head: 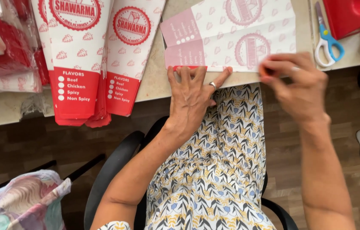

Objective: Folding printed paper sheets into triangular shawarma sleeves and stacking them.

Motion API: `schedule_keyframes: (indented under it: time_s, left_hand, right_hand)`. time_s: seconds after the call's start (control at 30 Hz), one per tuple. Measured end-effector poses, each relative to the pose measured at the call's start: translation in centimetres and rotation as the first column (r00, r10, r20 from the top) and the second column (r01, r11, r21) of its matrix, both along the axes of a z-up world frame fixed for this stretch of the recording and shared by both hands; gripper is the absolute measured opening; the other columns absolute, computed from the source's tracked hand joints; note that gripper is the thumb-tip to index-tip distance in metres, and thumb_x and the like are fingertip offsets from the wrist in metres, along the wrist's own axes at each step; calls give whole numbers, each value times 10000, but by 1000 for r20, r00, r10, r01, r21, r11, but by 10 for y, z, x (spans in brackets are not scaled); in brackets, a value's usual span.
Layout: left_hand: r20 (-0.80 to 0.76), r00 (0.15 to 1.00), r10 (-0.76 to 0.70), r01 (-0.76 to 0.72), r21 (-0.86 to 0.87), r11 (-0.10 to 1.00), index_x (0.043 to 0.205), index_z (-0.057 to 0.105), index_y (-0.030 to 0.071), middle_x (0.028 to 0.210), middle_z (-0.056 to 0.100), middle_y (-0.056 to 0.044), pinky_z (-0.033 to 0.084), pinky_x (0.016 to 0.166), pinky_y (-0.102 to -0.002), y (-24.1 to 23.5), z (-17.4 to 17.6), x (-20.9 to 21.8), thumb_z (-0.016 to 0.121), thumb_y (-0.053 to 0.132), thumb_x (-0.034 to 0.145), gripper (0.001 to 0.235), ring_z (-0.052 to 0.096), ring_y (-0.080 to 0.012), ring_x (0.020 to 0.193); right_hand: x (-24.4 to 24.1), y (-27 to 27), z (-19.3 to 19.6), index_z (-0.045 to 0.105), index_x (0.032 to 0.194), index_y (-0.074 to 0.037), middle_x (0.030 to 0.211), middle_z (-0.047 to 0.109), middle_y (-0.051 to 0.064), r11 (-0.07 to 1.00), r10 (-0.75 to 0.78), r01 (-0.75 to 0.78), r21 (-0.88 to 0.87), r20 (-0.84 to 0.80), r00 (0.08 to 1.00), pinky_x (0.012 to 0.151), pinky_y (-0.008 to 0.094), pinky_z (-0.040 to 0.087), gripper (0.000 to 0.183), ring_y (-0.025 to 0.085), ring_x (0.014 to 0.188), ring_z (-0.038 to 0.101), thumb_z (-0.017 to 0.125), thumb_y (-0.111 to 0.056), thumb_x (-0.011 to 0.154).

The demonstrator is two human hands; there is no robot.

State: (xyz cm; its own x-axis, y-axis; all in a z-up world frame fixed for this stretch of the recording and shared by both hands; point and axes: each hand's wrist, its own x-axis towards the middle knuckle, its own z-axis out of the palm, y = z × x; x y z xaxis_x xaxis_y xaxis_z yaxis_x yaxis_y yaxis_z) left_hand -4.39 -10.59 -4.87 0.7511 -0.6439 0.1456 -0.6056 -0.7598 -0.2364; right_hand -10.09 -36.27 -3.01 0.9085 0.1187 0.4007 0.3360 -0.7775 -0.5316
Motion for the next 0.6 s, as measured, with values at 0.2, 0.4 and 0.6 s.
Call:
schedule_keyframes:
  time_s: [0.2, 0.4, 0.6]
  left_hand:
    - [29, 999, 14, -15, 46, 999, 1593, 105, 550, 1107, 422, -57, 427, 993, -598, -4, -7, -1, 735, 908, 657, 1184, 435, -285, 962]
    - [-43, 999, 15, -16, -14, 1000, 1567, 190, 585, 1152, 500, -39, 400, 1016, -633, -6, -5, 0, 756, 806, 669, 1084, 457, -314, 1015]
    - [-69, 997, 36, -35, 18, 999, 1568, 183, 568, 1148, 507, -44, 398, 1011, -620, -6, 3, 0, 762, 796, 658, 1103, 468, -310, 1013]
  right_hand:
    - [-27, -33, 5, 795, 1245, 89, 1251, 751, 267, 987, -132, 137, -84, 55, 990, 1037, 433, 515, 319, 366, 1158, 649, 967, 156, 984]
    - [13, 37, 2, 752, 1177, 41, 1175, 732, 195, 999, 48, -49, 5, 114, 992, 943, 392, 557, 304, 309, 1087, 640, 899, 25, 911]
    - [-10, -25, 9, 777, 1161, 75, 1188, 752, 242, 1000, -31, 31, 1, -15, 999, 1052, 422, 542, 241, 337, 1146, 697, 913, 94, 963]
